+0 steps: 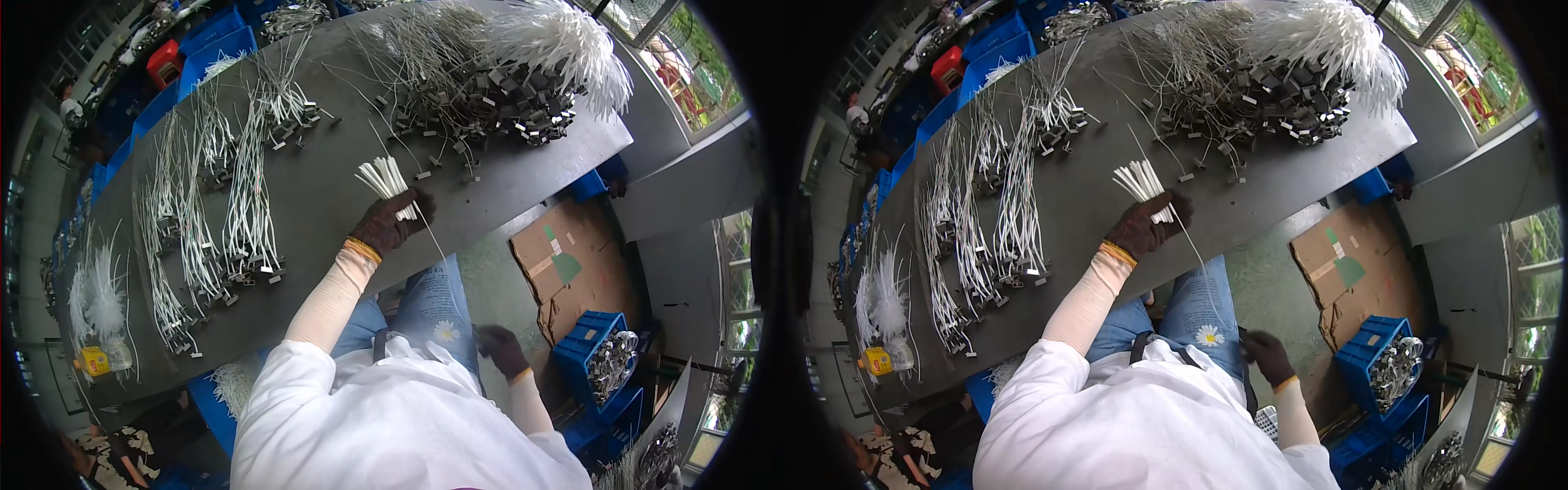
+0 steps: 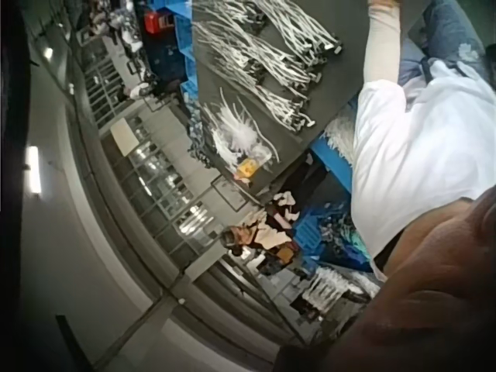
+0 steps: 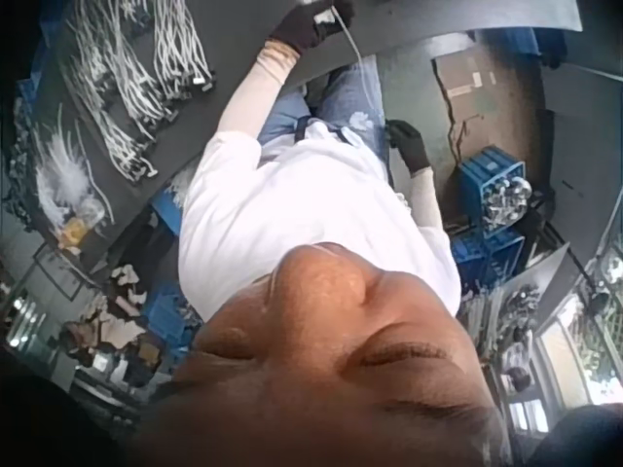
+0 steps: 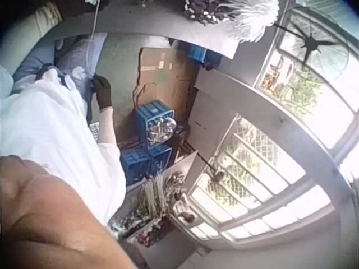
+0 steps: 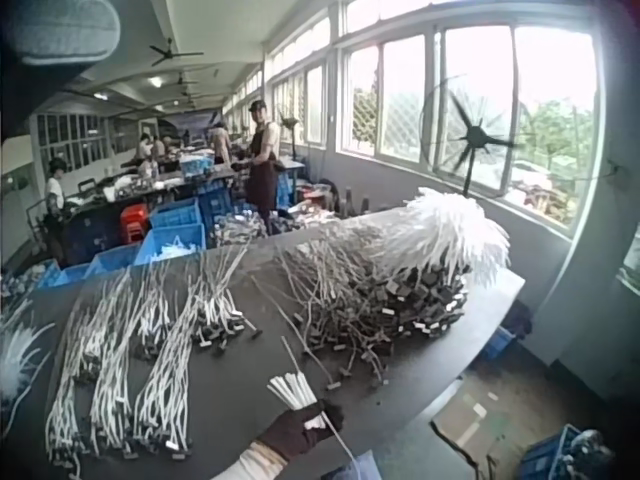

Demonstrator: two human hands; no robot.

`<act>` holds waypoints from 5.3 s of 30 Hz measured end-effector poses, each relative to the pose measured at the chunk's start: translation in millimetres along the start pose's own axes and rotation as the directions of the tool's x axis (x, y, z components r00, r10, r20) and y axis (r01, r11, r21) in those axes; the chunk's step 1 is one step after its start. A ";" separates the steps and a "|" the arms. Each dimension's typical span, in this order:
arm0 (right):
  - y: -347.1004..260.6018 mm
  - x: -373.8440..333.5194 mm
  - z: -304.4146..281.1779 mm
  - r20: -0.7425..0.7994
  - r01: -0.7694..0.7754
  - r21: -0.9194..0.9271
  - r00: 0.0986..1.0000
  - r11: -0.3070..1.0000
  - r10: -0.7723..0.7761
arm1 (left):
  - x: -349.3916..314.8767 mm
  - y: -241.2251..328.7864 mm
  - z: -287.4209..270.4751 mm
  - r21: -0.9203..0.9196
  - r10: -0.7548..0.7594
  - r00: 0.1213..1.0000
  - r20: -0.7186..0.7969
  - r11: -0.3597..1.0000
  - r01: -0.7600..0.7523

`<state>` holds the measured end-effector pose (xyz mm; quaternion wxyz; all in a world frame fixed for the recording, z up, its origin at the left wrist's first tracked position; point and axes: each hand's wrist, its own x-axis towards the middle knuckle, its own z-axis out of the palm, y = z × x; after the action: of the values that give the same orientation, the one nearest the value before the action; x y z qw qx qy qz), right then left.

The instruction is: Assemble and bundle sets of white cable harnesses at a manual assembly station.

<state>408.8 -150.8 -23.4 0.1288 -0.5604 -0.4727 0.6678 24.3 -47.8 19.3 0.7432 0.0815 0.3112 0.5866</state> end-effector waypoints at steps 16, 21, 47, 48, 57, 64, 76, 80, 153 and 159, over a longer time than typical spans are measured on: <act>-171.5 127.0 144.2 0.101 0.247 0.491 0.937 0.836 -0.336 | -42.7 -9.6 -12.7 0.814 0.351 0.926 0.138 0.493 -0.308; -203.3 182.4 136.5 -0.095 0.455 -0.436 0.835 0.776 -0.542 | -39.1 11.5 -40.2 0.539 0.311 0.802 -0.510 0.842 0.016; -65.1 -58.5 -16.4 0.007 -0.271 0.178 0.962 0.946 0.274 | 78.1 -103.4 -17.1 -0.232 -0.033 0.991 -0.129 0.973 0.002; -49.5 -70.9 -24.8 0.001 -0.273 0.185 0.961 0.944 0.278 | 78.1 -97.7 -16.0 -0.190 0.015 0.993 -0.116 0.981 -0.037; 37.1 -102.0 -61.2 0.293 0.284 -0.564 0.947 0.775 -0.133 | 97.0 5.8 -49.5 -0.241 0.101 0.993 -0.057 0.964 -0.112; 44.5 -99.7 -64.2 0.290 -0.086 -0.152 0.948 0.985 0.128 | 69.5 42.3 -47.2 -0.282 0.265 0.962 0.058 0.929 -0.239; 36.0 -97.7 -64.9 0.243 -0.323 0.169 0.929 0.931 0.278 | 52.8 37.0 -21.7 -0.102 0.298 0.954 -0.028 0.949 -0.299; 42.1 -93.5 -69.0 0.246 -0.240 0.051 0.944 0.969 0.220 | 50.5 40.7 -19.5 -0.102 0.327 0.945 -0.033 0.939 -0.328; -212.1 253.3 73.8 -0.078 0.233 -0.815 0.863 0.531 -0.499 | 35.7 -68.5 -28.8 0.840 0.530 0.764 0.367 0.165 -0.517; -129.6 119.5 26.0 -0.007 0.148 0.038 0.989 0.988 -0.147 | 48.1 -80.1 -5.4 0.227 0.171 0.978 -0.117 0.964 -0.141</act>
<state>299.4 -12.2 0.3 0.1895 -0.5225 -0.4996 0.6644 92.8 -28.6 -41.5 0.6584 0.1467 0.4160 0.6099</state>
